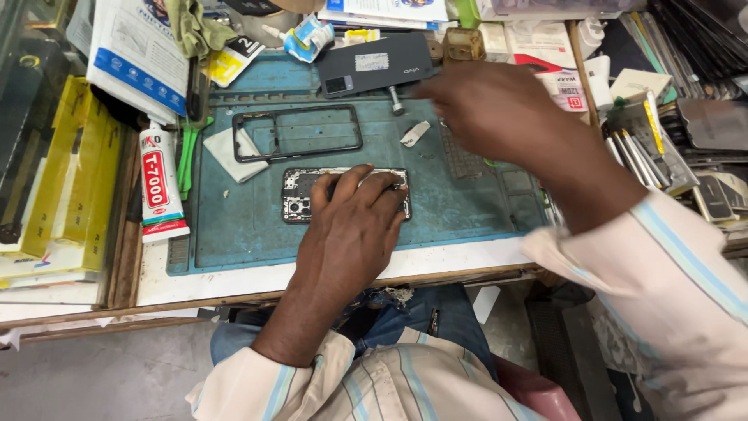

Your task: The person reassembles a disassembled smartphone on a cluttered workbench. They apply adhesive tape to the battery area, place the motherboard back into the chassis, and use a screwdriver to secure screws. The person then closes the phone casing and inspects the device.

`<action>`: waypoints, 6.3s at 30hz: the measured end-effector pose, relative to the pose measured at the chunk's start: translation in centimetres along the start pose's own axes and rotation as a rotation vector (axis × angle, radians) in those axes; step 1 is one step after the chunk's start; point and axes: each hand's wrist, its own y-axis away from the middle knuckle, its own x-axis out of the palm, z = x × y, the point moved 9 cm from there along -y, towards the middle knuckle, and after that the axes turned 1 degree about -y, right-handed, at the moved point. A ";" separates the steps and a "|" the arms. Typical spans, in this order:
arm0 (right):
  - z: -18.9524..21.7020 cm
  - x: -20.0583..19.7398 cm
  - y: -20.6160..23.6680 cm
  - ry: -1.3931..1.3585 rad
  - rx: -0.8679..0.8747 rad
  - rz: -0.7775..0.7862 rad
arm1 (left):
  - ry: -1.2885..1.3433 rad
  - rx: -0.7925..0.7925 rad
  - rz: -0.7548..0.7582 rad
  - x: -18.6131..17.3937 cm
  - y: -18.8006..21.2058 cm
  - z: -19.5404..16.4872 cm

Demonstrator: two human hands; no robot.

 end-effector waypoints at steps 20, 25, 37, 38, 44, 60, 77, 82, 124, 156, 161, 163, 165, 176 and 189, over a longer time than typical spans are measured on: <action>-3.5 2.3 -4.2 -0.804 0.050 0.099 | 0.015 -0.011 -0.009 -0.5 0.0 0.4; -5.3 1.3 -3.1 -1.113 0.065 -0.022 | 0.014 -0.021 0.002 -0.5 -0.1 0.5; -11.9 -4.5 3.5 -1.596 0.269 -0.688 | 0.024 -0.002 -0.008 -0.6 -0.5 0.2; -11.9 -4.5 3.9 -1.688 0.280 -0.716 | 0.020 -0.003 -0.004 -0.6 -0.5 0.2; -6.4 -0.8 6.7 -1.445 0.402 -0.590 | 0.013 -0.012 0.019 -0.2 -0.7 0.3; -5.5 5.5 8.0 -1.048 0.373 -0.527 | 0.027 -0.029 0.042 0.1 -1.8 0.8; -4.9 5.4 7.4 -0.999 0.369 -0.462 | 0.039 -0.065 0.067 0.5 -1.9 1.0; -5.0 5.6 7.5 -1.027 0.376 -0.461 | 0.045 -0.070 0.062 0.4 -1.9 1.0; -2.1 6.7 6.7 -1.466 0.280 -0.397 | 0.079 -0.069 0.029 0.2 -1.7 1.1; -1.6 2.6 4.2 -0.637 0.377 -0.167 | 0.035 -0.190 -0.241 -3.5 0.7 1.9; -2.5 3.8 3.9 -0.799 0.370 -0.215 | 0.045 -0.200 -0.238 -3.4 0.7 2.1; -2.5 4.3 3.7 -0.968 0.307 -0.267 | 0.040 -0.162 -0.223 -3.2 0.6 1.9; -2.8 4.7 3.6 -0.999 0.297 -0.287 | 0.031 -0.112 -0.177 -2.7 0.3 1.5; -3.5 5.8 3.7 -1.024 0.377 -0.274 | -0.002 -0.044 -0.039 -0.8 -0.4 0.5; 0.3 4.2 4.2 -0.832 0.092 -0.142 | -0.020 -0.086 -0.038 -0.6 -0.9 0.9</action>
